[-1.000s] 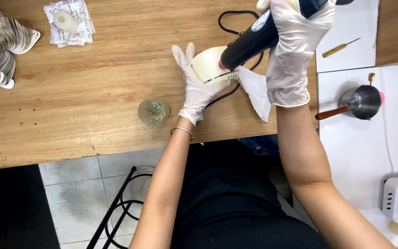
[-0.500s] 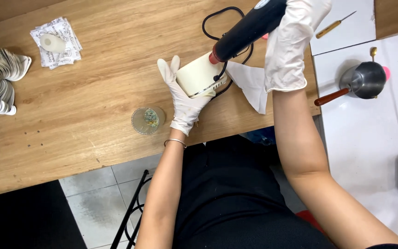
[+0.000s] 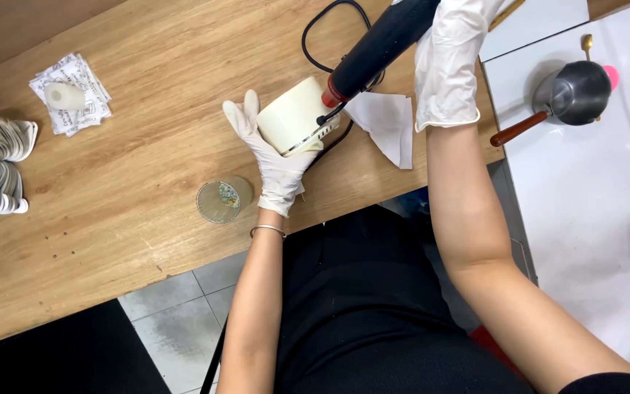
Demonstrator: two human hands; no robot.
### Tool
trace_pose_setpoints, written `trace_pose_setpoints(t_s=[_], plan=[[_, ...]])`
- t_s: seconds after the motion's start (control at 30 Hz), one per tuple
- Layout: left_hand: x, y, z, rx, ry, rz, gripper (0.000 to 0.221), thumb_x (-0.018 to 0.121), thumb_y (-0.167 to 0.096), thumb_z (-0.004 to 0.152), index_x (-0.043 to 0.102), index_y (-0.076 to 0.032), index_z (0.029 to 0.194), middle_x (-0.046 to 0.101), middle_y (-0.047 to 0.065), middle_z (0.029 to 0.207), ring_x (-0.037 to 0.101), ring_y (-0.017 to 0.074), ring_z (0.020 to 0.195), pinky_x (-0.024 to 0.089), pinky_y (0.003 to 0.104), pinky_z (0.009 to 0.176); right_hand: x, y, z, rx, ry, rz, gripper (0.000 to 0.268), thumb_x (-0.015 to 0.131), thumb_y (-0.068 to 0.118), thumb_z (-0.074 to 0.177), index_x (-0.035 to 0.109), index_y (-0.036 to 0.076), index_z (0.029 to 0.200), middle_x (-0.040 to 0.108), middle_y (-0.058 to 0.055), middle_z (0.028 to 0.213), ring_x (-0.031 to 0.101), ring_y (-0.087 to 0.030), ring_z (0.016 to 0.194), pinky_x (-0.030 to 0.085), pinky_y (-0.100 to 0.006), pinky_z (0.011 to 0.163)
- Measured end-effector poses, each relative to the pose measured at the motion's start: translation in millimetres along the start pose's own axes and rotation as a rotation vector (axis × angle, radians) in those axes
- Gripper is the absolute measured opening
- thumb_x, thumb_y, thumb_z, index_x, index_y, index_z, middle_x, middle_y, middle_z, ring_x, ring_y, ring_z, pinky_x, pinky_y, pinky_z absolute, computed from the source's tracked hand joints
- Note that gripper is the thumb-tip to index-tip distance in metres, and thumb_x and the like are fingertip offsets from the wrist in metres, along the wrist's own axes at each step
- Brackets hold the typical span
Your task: The recorder uses a heat gun and wipes to clean residue off a wax warmer unit in a candle studio workshop.
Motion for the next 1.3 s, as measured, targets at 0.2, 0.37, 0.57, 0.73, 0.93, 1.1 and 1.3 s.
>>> trace_pose_setpoints(t_s=[0.2,0.37,0.57,0.73,0.93,1.1,1.3], plan=[[-1.6,-1.1,-2.6,0.029,-0.003,0.185,0.149,0.101,-0.029,0.065,-0.005,-0.02,0.169,0.001,0.013,0.18,-0.002,0.0298,0.169,0.014,0.044,0.141,-84.1,-60.3,-69.6,-0.002,-0.025,0.023,0.007,0.064,0.004,0.107,0.062,0.002,0.1,0.061,-0.002,0.088,0.06,-0.014,0.076,0.053,-0.03,0.066],[0.4,-8.0,1.1,0.005,0.013,0.099,0.15,0.101,-0.032,0.065,-0.007,-0.018,0.167,-0.001,0.014,0.178,0.0,0.0296,0.168,0.015,0.043,0.14,2.8,-3.6,-3.9,-0.01,-0.027,0.046,0.007,0.062,0.004,0.107,0.062,0.002,0.1,0.061,-0.001,0.088,0.059,-0.014,0.076,0.052,-0.029,0.066],[1.7,-13.5,0.4,-0.005,0.015,0.143,0.145,0.1,-0.021,0.065,-0.001,-0.018,0.169,-0.005,0.012,0.178,-0.005,0.029,0.168,0.015,0.043,0.14,29.3,0.1,7.6,-0.019,-0.016,0.073,0.008,0.061,0.004,0.108,0.062,0.002,0.101,0.061,-0.001,0.089,0.057,-0.013,0.076,0.051,-0.029,0.066],[5.2,-11.7,3.3,-0.038,0.02,0.016,0.144,0.098,-0.017,0.067,-0.006,-0.018,0.168,-0.008,0.012,0.178,0.005,0.0276,0.168,0.022,0.04,0.139,39.3,0.8,8.2,-0.031,-0.009,0.096,0.009,0.059,0.005,0.108,0.062,0.001,0.101,0.06,-0.001,0.089,0.056,-0.013,0.076,0.05,-0.029,0.065],[8.1,-15.9,6.3,-0.09,0.016,-0.113,0.146,0.098,-0.017,0.07,-0.013,-0.018,0.165,-0.008,0.015,0.177,0.013,0.0278,0.165,0.031,0.04,0.135,42.5,0.3,7.2,-0.042,-0.013,0.118,0.01,0.058,0.005,0.109,0.062,0.001,0.101,0.06,-0.001,0.09,0.055,-0.013,0.076,0.049,-0.029,0.065],[3.7,-15.4,7.2,-0.091,0.03,0.036,0.143,0.099,-0.018,0.064,0.0,-0.014,0.167,-0.02,0.016,0.174,-0.006,0.0293,0.164,0.026,0.042,0.134,63.5,27.3,-2.0,-0.172,0.086,-0.034,0.011,0.067,-0.002,0.11,0.062,0.002,0.101,0.061,-0.001,0.087,0.057,-0.009,0.073,0.051,-0.026,0.067],[2.8,-11.2,11.0,-0.081,0.009,0.07,0.144,0.101,-0.021,0.063,0.004,-0.013,0.169,-0.021,0.017,0.175,-0.018,0.0288,0.165,0.017,0.043,0.137,102.0,72.3,-8.3,-0.087,0.217,0.086,0.005,0.07,-0.002,0.107,0.066,0.0,0.104,0.071,-0.005,0.092,0.067,-0.01,0.074,0.058,-0.026,0.068]])
Point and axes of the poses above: each hand's wrist, its own z-axis towards the middle knuckle, its own x-axis out of the palm, y = z × x, the point moved 10 cm from there along z, towards the middle knuckle
